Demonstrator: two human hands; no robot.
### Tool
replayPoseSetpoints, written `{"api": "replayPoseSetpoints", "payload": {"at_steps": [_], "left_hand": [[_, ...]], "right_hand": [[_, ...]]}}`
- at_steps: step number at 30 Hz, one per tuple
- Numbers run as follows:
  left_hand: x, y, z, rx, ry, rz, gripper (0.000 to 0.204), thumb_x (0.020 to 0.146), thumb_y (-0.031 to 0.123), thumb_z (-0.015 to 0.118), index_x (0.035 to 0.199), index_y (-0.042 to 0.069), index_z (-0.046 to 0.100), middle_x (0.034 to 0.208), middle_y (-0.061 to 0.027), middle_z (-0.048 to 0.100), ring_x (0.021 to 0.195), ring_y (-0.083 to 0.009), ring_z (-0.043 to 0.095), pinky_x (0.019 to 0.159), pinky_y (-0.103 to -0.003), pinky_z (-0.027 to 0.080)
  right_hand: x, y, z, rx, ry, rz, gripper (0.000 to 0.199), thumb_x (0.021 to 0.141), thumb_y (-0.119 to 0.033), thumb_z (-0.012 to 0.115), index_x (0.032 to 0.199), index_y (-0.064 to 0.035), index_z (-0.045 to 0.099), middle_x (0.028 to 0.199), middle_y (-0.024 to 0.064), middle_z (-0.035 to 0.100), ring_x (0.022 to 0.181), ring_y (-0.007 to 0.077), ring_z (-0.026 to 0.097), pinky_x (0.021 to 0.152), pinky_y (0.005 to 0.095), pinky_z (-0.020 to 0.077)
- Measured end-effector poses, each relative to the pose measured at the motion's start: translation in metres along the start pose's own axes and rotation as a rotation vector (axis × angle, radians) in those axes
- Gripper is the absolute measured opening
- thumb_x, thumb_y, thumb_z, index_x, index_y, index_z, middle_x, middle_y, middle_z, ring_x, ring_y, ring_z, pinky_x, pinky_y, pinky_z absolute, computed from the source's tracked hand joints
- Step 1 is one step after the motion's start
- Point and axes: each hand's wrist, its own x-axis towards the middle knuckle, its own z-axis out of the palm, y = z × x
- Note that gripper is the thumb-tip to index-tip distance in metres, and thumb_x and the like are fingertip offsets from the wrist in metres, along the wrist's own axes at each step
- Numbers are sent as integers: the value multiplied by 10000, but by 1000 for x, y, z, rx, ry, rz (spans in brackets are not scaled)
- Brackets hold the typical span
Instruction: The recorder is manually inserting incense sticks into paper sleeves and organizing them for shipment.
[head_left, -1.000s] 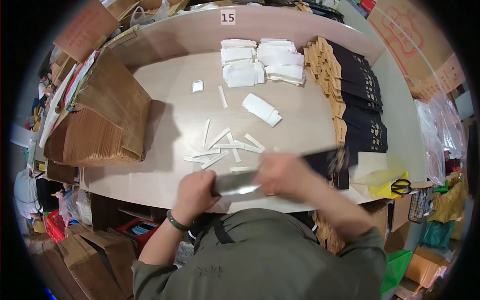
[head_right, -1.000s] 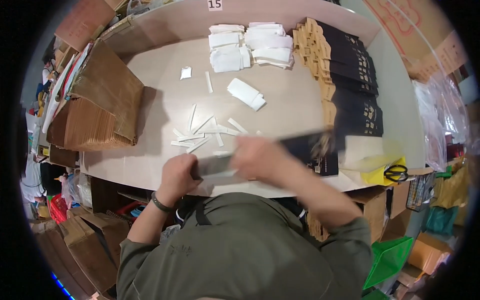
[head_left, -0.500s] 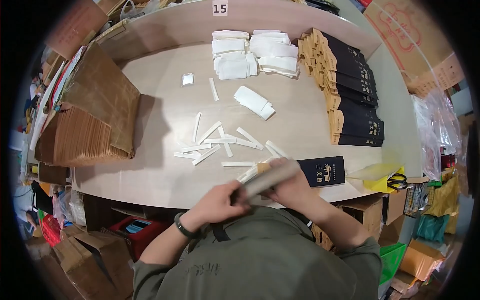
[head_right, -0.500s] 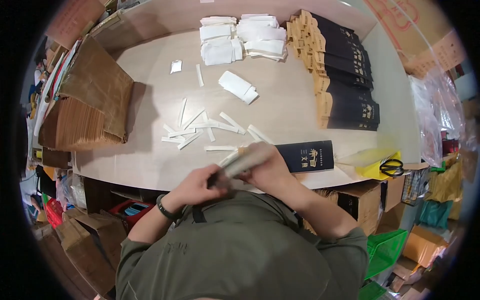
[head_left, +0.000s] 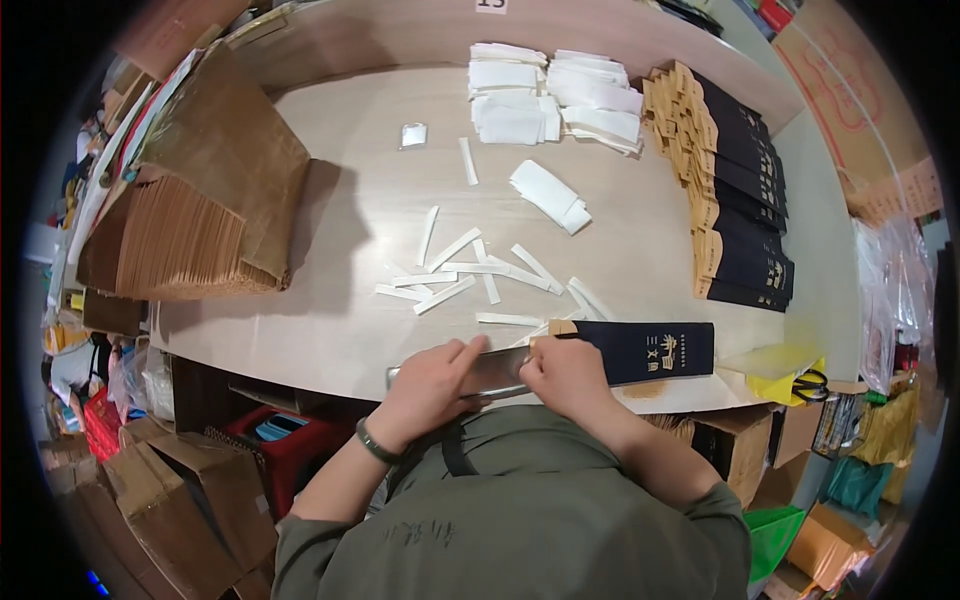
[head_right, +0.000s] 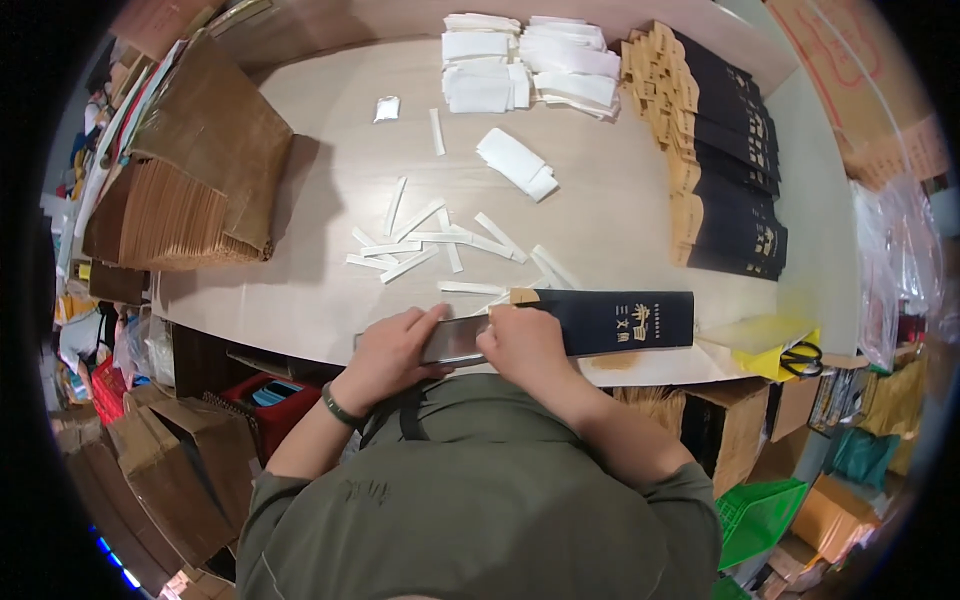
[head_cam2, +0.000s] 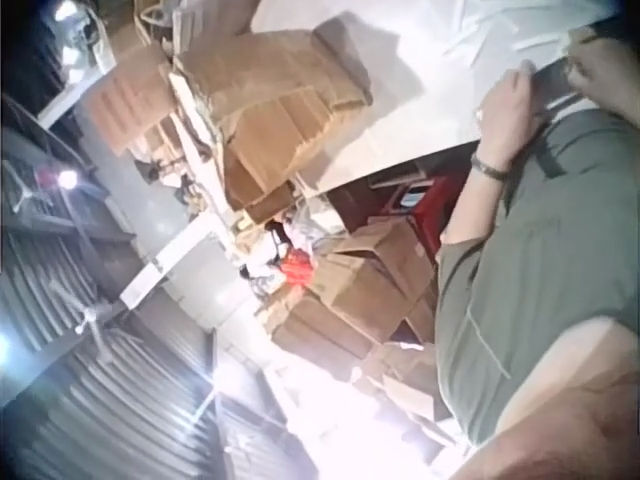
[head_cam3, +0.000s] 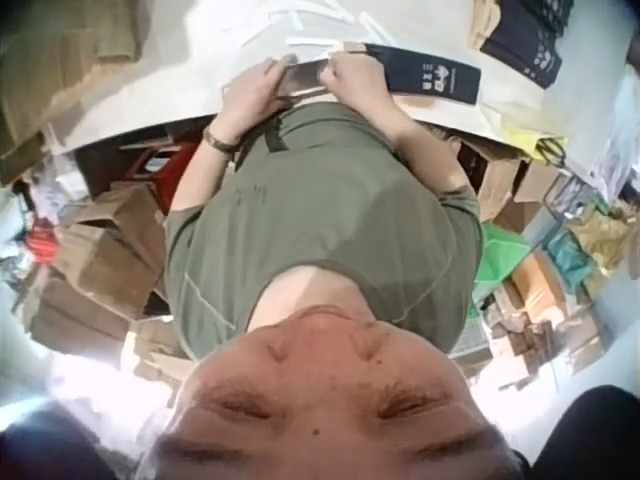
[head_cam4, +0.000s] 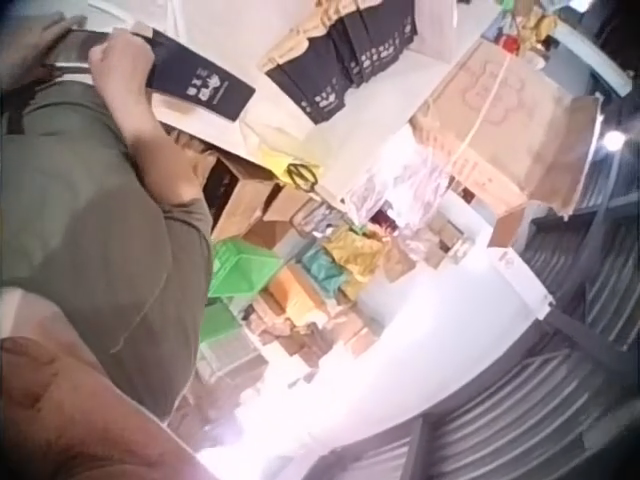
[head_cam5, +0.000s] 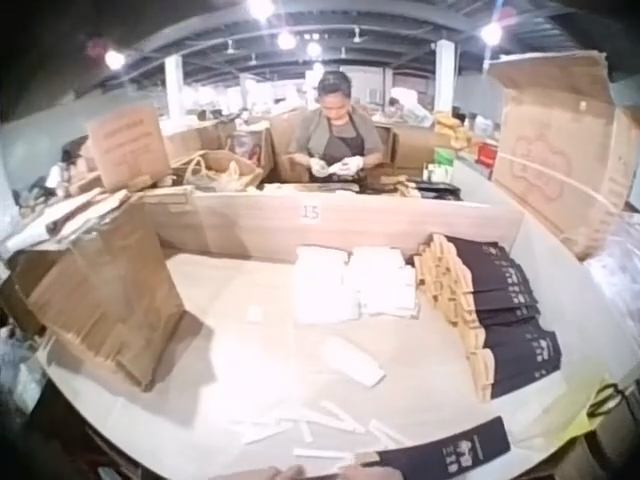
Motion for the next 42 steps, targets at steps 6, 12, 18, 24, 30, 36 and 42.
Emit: {"api": "replayPoseSetpoints", "payload": {"at_steps": [6, 12, 18, 24, 30, 36, 42], "left_hand": [[9, -66, -30, 229, 343, -72, 822, 749, 373, 794, 1406, 41, 428, 1425, -282, 396, 1331, -454, 386, 1115, -503, 325], [56, -77, -25, 110, 89, 69, 812, 851, 360, 689, 1479, 1, 320, 1529, -236, 325, 1419, -396, 304, 1178, -501, 225], [107, -36, 13, 91, -63, 409, 676, 943, 353, 579, 1472, 10, 336, 1535, -244, 302, 1421, -383, 308, 1180, -498, 228], [137, -21, 5, -106, 24, 406, 694, 941, 353, 561, 1496, 26, 305, 1543, -218, 307, 1432, -364, 295, 1199, -496, 194], [134, -62, -18, 236, -2, 370, 672, 975, 456, 448, 1487, 32, 346, 1555, -180, 323, 1451, -324, 282, 1207, -476, 162], [105, -78, -27, 170, 40, 207, 581, 958, 303, 486, 1462, 32, 389, 1532, -195, 349, 1426, -365, 315, 1188, -488, 214], [142, -52, -8, 104, 79, 336, 519, 960, 237, 481, 1452, 84, 419, 1519, -164, 382, 1408, -350, 353, 1179, -477, 250]], "right_hand": [[27, -13, -35, 83, -23, -92, 220, 823, -280, 673, 831, -60, 652, 777, 133, 658, 765, 329, 646, 702, 426, 515], [93, 27, -14, -168, 10, -536, 208, 805, -217, 715, 917, -72, 616, 995, 145, 594, 962, 347, 586, 804, 426, 497], [74, 83, -64, -91, 27, -453, 156, 771, -131, 715, 840, -64, 593, 922, 107, 591, 915, 329, 594, 767, 425, 504], [69, 72, -75, -172, 185, -337, 175, 773, -150, 725, 891, -70, 625, 961, 121, 622, 936, 329, 604, 795, 434, 501], [66, 53, -39, -135, 180, -611, 213, 781, -162, 748, 964, -70, 690, 1100, 170, 652, 1031, 345, 619, 872, 415, 503], [62, 50, -48, -92, 320, -309, 251, 796, -220, 747, 935, -35, 650, 988, 171, 634, 930, 344, 622, 797, 421, 525], [82, 44, -24, -195, 183, -3, 358, 780, -147, 692, 1080, -11, 549, 933, 164, 629, 883, 362, 632, 773, 455, 525]]}}
